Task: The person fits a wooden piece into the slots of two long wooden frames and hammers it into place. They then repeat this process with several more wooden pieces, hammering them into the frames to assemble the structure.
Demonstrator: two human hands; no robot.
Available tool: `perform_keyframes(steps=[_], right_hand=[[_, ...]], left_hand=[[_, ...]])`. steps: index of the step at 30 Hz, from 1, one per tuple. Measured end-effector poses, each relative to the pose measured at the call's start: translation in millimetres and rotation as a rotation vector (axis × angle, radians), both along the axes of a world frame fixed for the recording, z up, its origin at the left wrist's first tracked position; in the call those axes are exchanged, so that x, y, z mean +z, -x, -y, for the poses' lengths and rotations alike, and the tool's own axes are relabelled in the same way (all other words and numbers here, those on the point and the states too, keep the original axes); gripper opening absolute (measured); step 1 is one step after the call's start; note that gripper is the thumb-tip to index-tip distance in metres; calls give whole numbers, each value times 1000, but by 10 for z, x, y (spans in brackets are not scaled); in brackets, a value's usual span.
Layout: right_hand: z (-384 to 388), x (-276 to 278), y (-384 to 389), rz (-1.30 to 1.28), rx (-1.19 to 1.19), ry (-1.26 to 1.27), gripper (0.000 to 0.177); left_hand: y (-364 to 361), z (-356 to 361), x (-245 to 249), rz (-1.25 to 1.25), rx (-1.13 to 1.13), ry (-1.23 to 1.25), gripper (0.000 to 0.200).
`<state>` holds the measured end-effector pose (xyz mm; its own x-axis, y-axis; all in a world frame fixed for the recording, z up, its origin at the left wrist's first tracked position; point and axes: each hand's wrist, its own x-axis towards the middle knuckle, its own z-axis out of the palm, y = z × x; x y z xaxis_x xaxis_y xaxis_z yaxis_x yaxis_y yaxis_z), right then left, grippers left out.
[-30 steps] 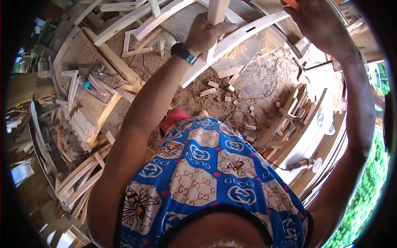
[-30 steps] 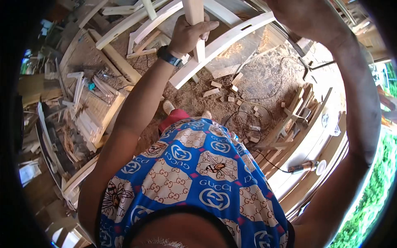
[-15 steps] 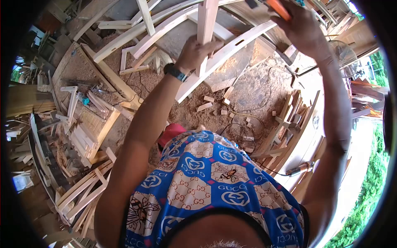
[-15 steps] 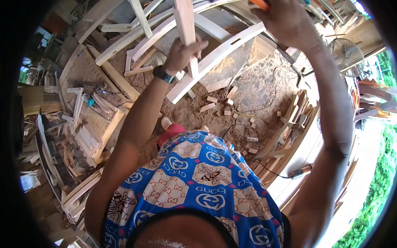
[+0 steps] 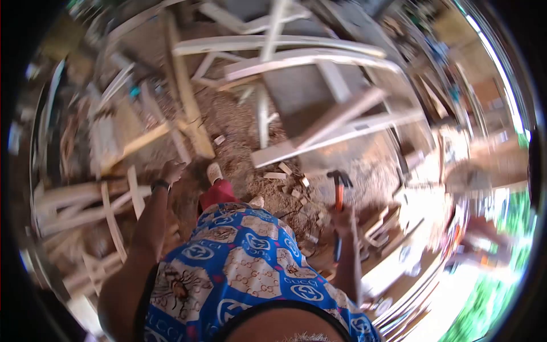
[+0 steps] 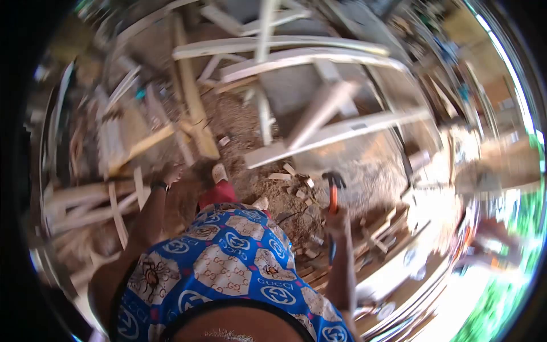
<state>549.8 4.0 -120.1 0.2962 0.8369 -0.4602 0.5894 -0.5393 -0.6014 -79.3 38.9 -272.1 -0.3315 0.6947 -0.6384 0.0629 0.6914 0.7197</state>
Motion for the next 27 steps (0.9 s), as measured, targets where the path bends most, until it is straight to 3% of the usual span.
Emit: perform_keyframes(steps=[2, 3, 5, 6, 8, 9, 12, 15, 17, 18, 20, 22, 27], right_hand=[[157, -214, 67, -379, 107, 0, 21], [168, -119, 161, -352, 208, 45, 18], [65, 304, 497, -401, 299, 127, 16], [9, 493, 690, -436, 349, 203, 14], [-101, 759, 1053, -431, 435, 204, 13], [-138, 857, 1212, -422, 446, 182, 12], [-251, 926, 1485, -475, 438, 176, 14], [-518, 1044, 1919, -596, 381, 89, 34], [-761, 1074, 2153, -610, 294, 85, 35], [-818, 1137, 2223, -614, 245, 49, 35], [-1123, 1046, 2399, -591, 88, 44, 29], [-1394, 1039, 2537, -474, 90, -10, 20], [-1914, 719, 2451, -342, -131, 24, 33]], left_hand=[[737, 527, -1180, -21, -168, 127, 14], [866, 740, -1500, -29, -111, 130, 14], [1099, 1167, -1822, 1461, -170, 476, 22], [968, 1357, -1775, 1285, -149, 335, 21], [446, 1567, -1588, 493, -138, 285, 19], [301, 1644, -1546, 407, -149, 273, 18], [227, 1652, -1519, 310, -127, 236, 15], [545, 1612, -1582, 336, -52, 229, 14], [842, 1565, -1664, 607, 97, 197, 16], [884, 1556, -1476, 623, 116, 192, 16], [1128, 1454, -1000, 154, 15, 299, 19], [1575, 1489, -1143, 149, 0, 337, 21], [2605, 1470, -1038, -11, -162, 490, 15]])
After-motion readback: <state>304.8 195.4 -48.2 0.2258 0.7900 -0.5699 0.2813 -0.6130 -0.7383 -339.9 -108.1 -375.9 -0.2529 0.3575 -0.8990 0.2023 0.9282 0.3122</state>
